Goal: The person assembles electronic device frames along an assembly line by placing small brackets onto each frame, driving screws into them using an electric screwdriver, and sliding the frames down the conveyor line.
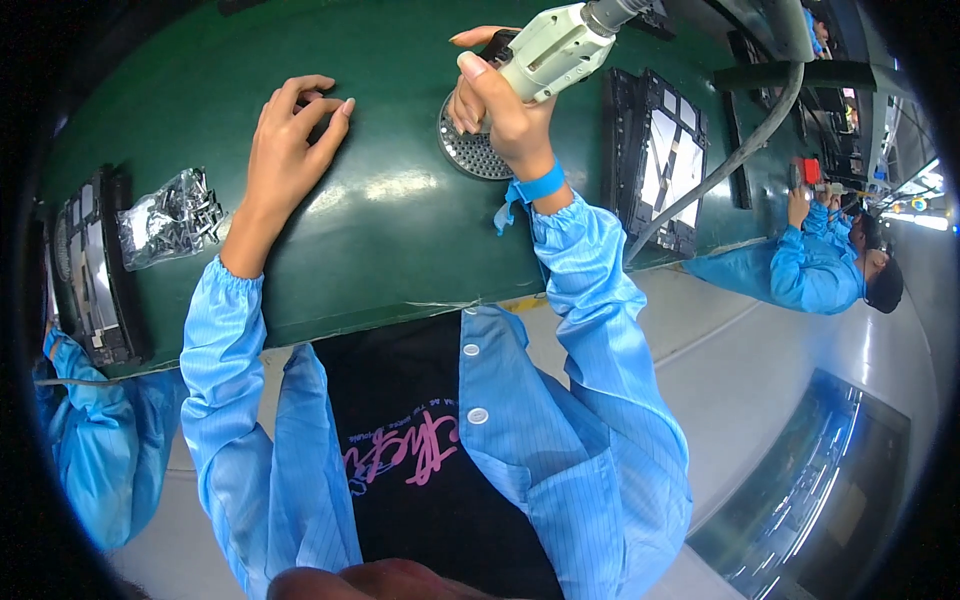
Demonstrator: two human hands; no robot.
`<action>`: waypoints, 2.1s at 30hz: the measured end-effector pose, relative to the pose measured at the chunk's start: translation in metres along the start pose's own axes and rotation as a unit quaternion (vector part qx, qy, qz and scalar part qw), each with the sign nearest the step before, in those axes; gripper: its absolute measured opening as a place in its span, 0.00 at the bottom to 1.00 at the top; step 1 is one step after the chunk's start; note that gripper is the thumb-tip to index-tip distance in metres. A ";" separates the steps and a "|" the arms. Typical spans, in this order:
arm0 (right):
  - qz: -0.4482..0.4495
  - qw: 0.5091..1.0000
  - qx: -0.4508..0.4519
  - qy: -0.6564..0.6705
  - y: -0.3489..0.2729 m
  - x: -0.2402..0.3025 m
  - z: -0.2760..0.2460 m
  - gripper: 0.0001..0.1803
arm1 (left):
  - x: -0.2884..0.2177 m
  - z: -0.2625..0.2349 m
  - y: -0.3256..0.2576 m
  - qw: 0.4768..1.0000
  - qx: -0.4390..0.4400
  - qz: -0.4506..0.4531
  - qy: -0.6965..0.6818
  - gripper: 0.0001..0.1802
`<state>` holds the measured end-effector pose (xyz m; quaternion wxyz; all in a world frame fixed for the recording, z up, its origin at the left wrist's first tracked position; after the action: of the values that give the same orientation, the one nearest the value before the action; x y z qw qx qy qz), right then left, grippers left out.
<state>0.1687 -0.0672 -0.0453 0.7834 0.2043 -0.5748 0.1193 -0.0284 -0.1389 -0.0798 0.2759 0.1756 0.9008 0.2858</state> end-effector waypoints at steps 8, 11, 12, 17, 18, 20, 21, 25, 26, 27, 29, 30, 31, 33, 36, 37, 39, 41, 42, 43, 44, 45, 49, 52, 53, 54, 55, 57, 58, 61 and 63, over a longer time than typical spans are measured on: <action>-0.036 0.999 -0.001 0.038 -0.002 0.023 -0.004 0.11 | -0.001 -0.002 0.003 1.000 0.003 -0.009 0.000 0.08; -0.028 0.999 -0.020 0.032 -0.002 0.024 -0.008 0.11 | -0.003 -0.003 0.004 1.000 -0.002 -0.008 -0.003 0.08; -0.015 0.999 -0.026 0.037 -0.001 0.021 -0.011 0.10 | -0.004 -0.002 0.003 1.000 0.000 -0.004 -0.004 0.08; -0.006 0.999 -0.033 0.031 -0.002 0.013 -0.020 0.08 | -0.005 -0.001 0.004 1.000 0.000 -0.001 0.002 0.08; -0.003 0.999 -0.033 0.032 -0.002 0.010 -0.021 0.08 | -0.004 -0.001 0.003 1.000 0.001 -0.004 0.001 0.08; -0.003 0.999 -0.037 0.039 -0.003 0.007 -0.023 0.07 | -0.003 0.000 0.003 1.000 0.004 -0.001 0.001 0.08; 0.000 0.999 -0.036 0.039 -0.003 0.006 -0.023 0.07 | -0.003 -0.001 0.003 1.000 0.004 -0.005 0.001 0.08; 0.008 0.998 -0.038 0.047 -0.003 0.001 -0.022 0.07 | -0.003 -0.002 0.002 1.000 0.002 0.005 0.005 0.08; 0.008 0.998 -0.037 0.045 -0.003 0.000 -0.022 0.07 | -0.003 -0.002 0.002 1.000 0.004 0.007 0.008 0.08; 0.010 0.998 -0.037 0.044 -0.003 -0.001 -0.022 0.07 | -0.002 -0.002 0.002 1.000 0.004 0.005 0.007 0.08; 0.008 0.998 -0.042 0.045 -0.004 -0.002 -0.022 0.07 | -0.002 -0.002 0.001 1.000 0.000 0.010 0.005 0.08; 0.009 0.998 -0.042 0.045 -0.004 -0.002 -0.022 0.07 | -0.002 -0.002 0.001 1.000 0.000 0.009 0.004 0.08; 0.009 0.998 -0.044 0.051 -0.004 -0.002 -0.023 0.07 | -0.002 -0.002 0.002 1.000 0.000 0.010 0.003 0.08; 0.009 0.997 -0.046 0.056 -0.003 -0.002 -0.024 0.07 | -0.001 -0.002 0.002 1.000 0.001 0.010 0.001 0.08; 0.010 0.998 -0.040 0.043 -0.002 -0.002 -0.023 0.07 | -0.001 -0.001 0.002 1.000 0.002 0.010 0.004 0.08; 0.008 0.999 -0.040 0.036 -0.002 -0.002 -0.022 0.07 | -0.001 -0.001 0.002 1.000 -0.004 0.011 0.004 0.07; 0.005 0.999 -0.041 0.028 -0.002 -0.002 -0.023 0.07 | -0.002 -0.002 0.003 1.000 -0.011 0.014 0.003 0.07; 0.005 0.999 -0.026 0.020 -0.001 -0.003 -0.024 0.06 | -0.003 0.001 0.003 1.000 0.006 0.015 0.004 0.09; 0.005 0.999 -0.026 0.020 -0.002 -0.003 -0.025 0.06 | -0.004 0.000 0.004 1.000 0.006 0.015 0.004 0.09; 0.005 0.999 -0.025 0.019 -0.003 -0.004 -0.026 0.07 | -0.004 0.000 0.003 1.000 0.006 0.012 0.002 0.08; 0.006 1.000 -0.024 0.017 -0.004 -0.004 -0.026 0.07 | -0.005 0.001 0.002 1.000 0.006 0.009 0.001 0.08; 0.005 1.000 -0.023 0.017 -0.004 -0.003 -0.024 0.07 | -0.005 0.000 0.002 1.000 0.005 0.009 0.001 0.08; 0.012 0.999 -0.025 0.022 -0.008 0.000 -0.019 0.08 | -0.007 -0.003 0.000 1.000 0.009 0.008 -0.001 0.08; 0.014 0.999 -0.026 0.033 -0.009 0.002 -0.016 0.08 | -0.007 -0.005 -0.002 1.000 0.008 0.007 -0.004 0.07; 0.019 0.999 -0.028 0.035 -0.010 0.002 -0.014 0.09 | -0.005 -0.004 -0.004 1.000 0.009 0.005 -0.006 0.07; 0.016 0.999 -0.029 0.028 -0.010 0.006 -0.013 0.09 | -0.006 -0.005 -0.003 1.000 -0.009 0.006 -0.014 0.07; 0.012 0.999 -0.028 0.029 -0.009 0.008 -0.012 0.09 | -0.005 -0.005 -0.002 1.000 -0.010 0.009 -0.011 0.07; 0.001 0.999 -0.024 0.031 -0.007 0.013 -0.012 0.09 | -0.004 -0.005 0.003 1.000 -0.008 0.006 -0.017 0.07; 0.003 0.999 -0.024 0.044 -0.006 0.013 -0.013 0.09 | -0.004 -0.005 0.006 1.000 -0.008 0.005 -0.021 0.07; 0.002 0.999 -0.044 0.027 -0.004 0.015 -0.018 0.09 | -0.002 -0.003 0.011 0.999 -0.021 0.006 -0.035 0.07; 0.010 0.998 -0.045 -0.041 -0.002 0.021 -0.016 0.11 | -0.003 -0.005 0.016 0.999 -0.019 0.006 -0.030 0.08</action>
<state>0.1894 -0.0625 -0.0301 0.7663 0.1677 -0.6134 0.0921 -0.0258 -0.1297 -0.0653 0.3047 0.1844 0.8853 0.2990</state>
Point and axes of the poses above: each hand's wrist, its own y-axis towards the middle knuckle, its own z-axis out of the palm, x = y × z, the point moved 8 cm from there along y, towards the middle knuckle, and after that the axes turned 9 degrees about z, right-handed, at the moved point
